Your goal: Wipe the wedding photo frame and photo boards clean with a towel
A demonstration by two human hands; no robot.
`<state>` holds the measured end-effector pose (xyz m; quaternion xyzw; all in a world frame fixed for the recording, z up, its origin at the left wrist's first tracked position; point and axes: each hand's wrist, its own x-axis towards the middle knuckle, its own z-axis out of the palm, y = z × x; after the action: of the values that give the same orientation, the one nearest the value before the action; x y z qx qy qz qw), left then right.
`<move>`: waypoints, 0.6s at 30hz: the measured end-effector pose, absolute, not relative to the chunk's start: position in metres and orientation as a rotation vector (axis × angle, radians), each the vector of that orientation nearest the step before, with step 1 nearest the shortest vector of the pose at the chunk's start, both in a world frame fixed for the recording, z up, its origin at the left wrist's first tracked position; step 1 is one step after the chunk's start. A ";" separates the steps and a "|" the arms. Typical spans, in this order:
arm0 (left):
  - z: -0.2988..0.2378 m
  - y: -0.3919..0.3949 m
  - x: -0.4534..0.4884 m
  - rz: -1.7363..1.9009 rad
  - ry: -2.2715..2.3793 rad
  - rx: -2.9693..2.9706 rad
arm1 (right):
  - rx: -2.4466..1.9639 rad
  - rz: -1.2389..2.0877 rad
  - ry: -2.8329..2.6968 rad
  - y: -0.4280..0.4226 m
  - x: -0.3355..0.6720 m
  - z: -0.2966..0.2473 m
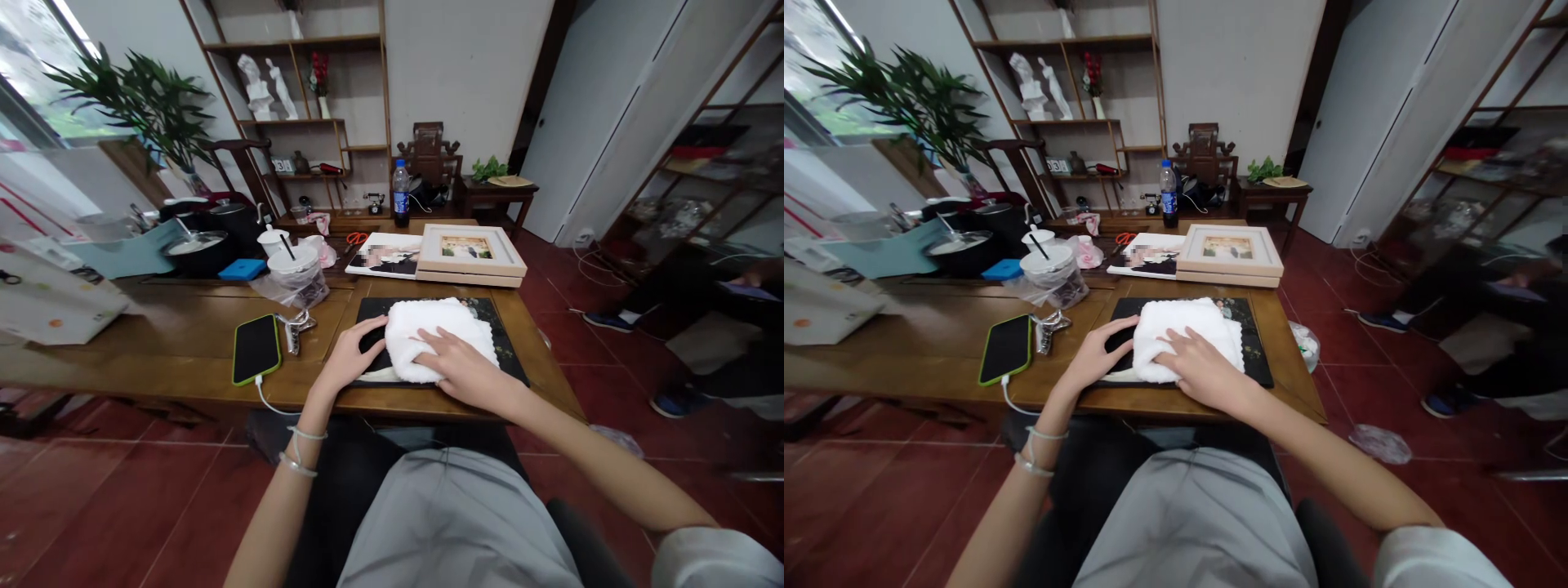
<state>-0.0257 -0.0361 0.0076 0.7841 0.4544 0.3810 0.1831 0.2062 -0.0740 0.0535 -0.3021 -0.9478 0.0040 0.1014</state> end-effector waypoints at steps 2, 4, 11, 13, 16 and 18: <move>0.008 -0.037 -0.025 1.071 1.269 2.209 | -0.951 0.057 -2.768 -0.073 0.222 0.054; 0.008 -0.037 -0.025 1.069 1.259 2.206 | -1.036 0.070 -2.729 -0.073 0.241 0.055; 0.009 -0.037 -0.025 1.079 1.252 2.195 | -1.431 -0.052 -2.571 -0.075 0.299 0.051; 0.009 -0.036 -0.025 1.082 1.251 2.194 | -1.481 -0.093 -2.569 -0.077 0.304 0.051; 0.009 -0.036 -0.024 1.084 1.248 2.191 | -1.505 -0.192 -2.591 -0.083 0.297 0.052; 0.010 -0.037 -0.024 1.085 1.248 2.188 | -1.500 -0.237 -2.603 -0.088 0.284 0.052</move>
<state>-0.0241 -0.0366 0.0096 0.7820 0.4461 0.3877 0.1981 0.2839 -0.0878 0.0525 -0.4968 -0.8619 -0.0784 0.0640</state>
